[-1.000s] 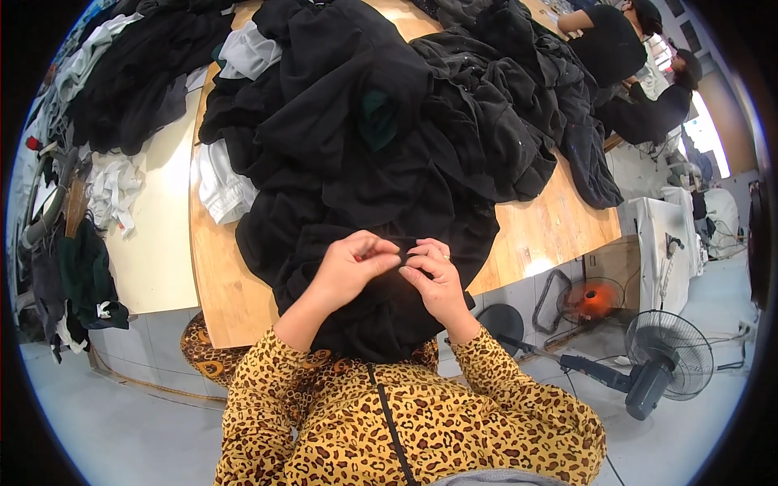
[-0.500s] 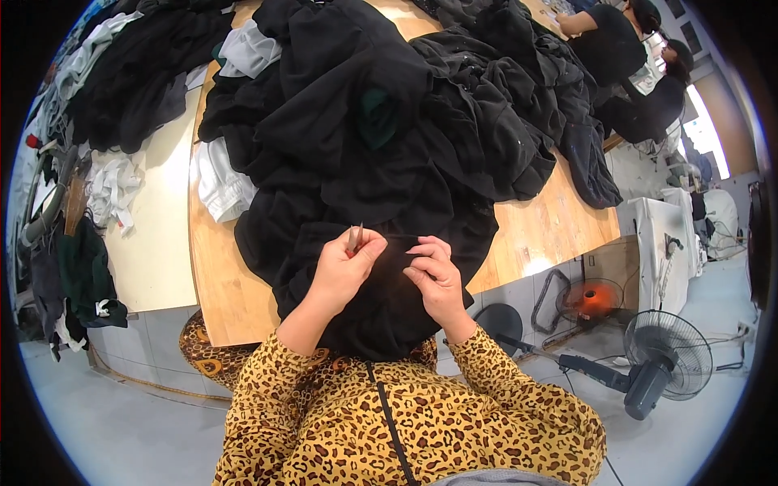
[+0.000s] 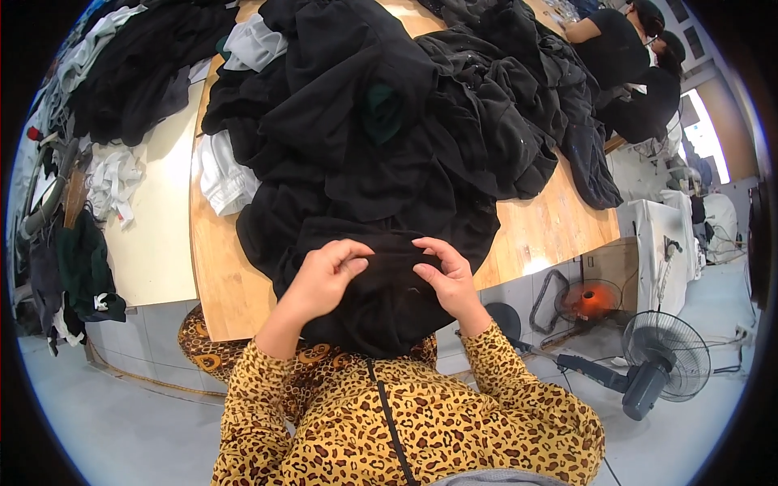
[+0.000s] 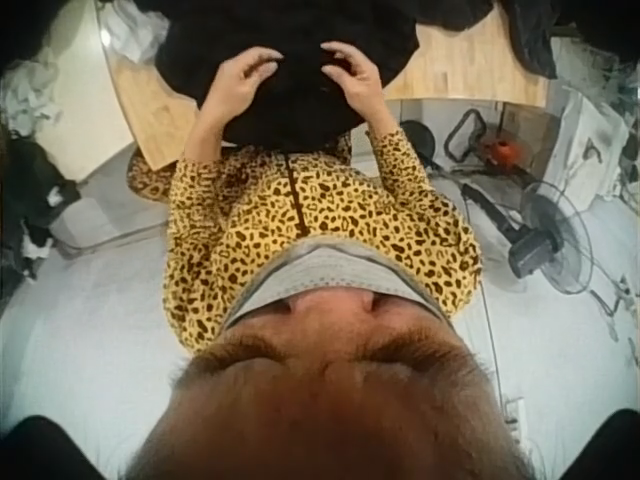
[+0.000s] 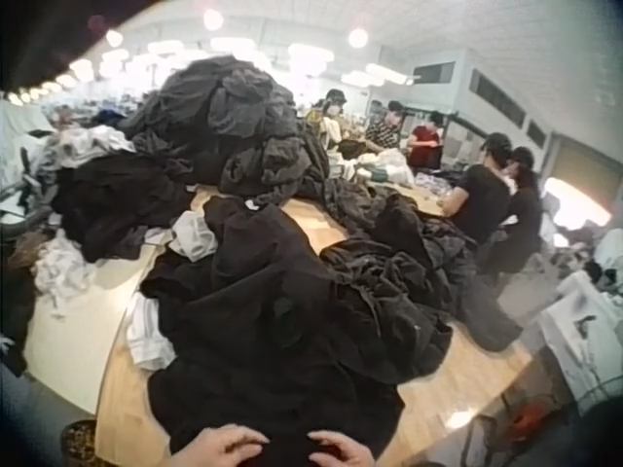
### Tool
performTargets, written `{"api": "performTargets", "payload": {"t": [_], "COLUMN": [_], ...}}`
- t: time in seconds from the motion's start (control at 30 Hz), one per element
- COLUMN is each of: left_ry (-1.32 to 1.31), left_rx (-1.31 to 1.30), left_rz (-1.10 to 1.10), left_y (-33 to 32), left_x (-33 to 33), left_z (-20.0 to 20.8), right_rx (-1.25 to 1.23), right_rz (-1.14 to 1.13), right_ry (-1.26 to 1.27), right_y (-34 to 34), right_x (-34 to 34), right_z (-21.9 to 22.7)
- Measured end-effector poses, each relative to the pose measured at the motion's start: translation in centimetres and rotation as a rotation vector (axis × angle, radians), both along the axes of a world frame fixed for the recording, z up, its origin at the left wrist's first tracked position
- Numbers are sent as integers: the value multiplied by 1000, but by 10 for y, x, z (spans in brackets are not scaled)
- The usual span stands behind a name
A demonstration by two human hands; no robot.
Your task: Trimming loose threads from black garments using thread snips.
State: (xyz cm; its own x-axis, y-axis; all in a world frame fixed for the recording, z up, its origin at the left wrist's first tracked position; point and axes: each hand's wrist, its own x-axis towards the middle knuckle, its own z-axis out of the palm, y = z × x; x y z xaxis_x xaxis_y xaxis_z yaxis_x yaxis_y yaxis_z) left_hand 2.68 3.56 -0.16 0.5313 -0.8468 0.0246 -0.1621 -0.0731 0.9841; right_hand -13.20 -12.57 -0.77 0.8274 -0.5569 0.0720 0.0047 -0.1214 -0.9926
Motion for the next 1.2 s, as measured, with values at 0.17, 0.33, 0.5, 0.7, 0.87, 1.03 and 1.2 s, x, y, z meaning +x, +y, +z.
{"api": "performTargets", "payload": {"t": [0.17, 0.33, 0.5, 0.7, 0.87, 1.03, 1.2], "left_ry": [317, 279, 226, 220, 189, -69, -408], "left_rx": [58, 48, 78, 114, 101, 124, -24], "left_rz": [-126, -144, -197, -223, -226, -169, 295], "left_y": [7, 10, 14, 14, 13, 1, 1], "left_x": [9, 8, 10, 12, 11, 0, -26], "left_z": [0, -1, 0, 1, -9, -2, 23], "right_rx": [-168, -399, -504, -688, -700, -508, -525], "right_rz": [144, 44, 42, 86, 122, 50, -42], "right_ry": [72, 134, 118, 54, 35, -9, 30], "right_y": [-3, -9, -10, -11, -11, -3, -6], "right_x": [-2, -9, -9, -8, -9, -5, -9], "right_z": [14, 10, 14, 9, 3, 1, -5]}}
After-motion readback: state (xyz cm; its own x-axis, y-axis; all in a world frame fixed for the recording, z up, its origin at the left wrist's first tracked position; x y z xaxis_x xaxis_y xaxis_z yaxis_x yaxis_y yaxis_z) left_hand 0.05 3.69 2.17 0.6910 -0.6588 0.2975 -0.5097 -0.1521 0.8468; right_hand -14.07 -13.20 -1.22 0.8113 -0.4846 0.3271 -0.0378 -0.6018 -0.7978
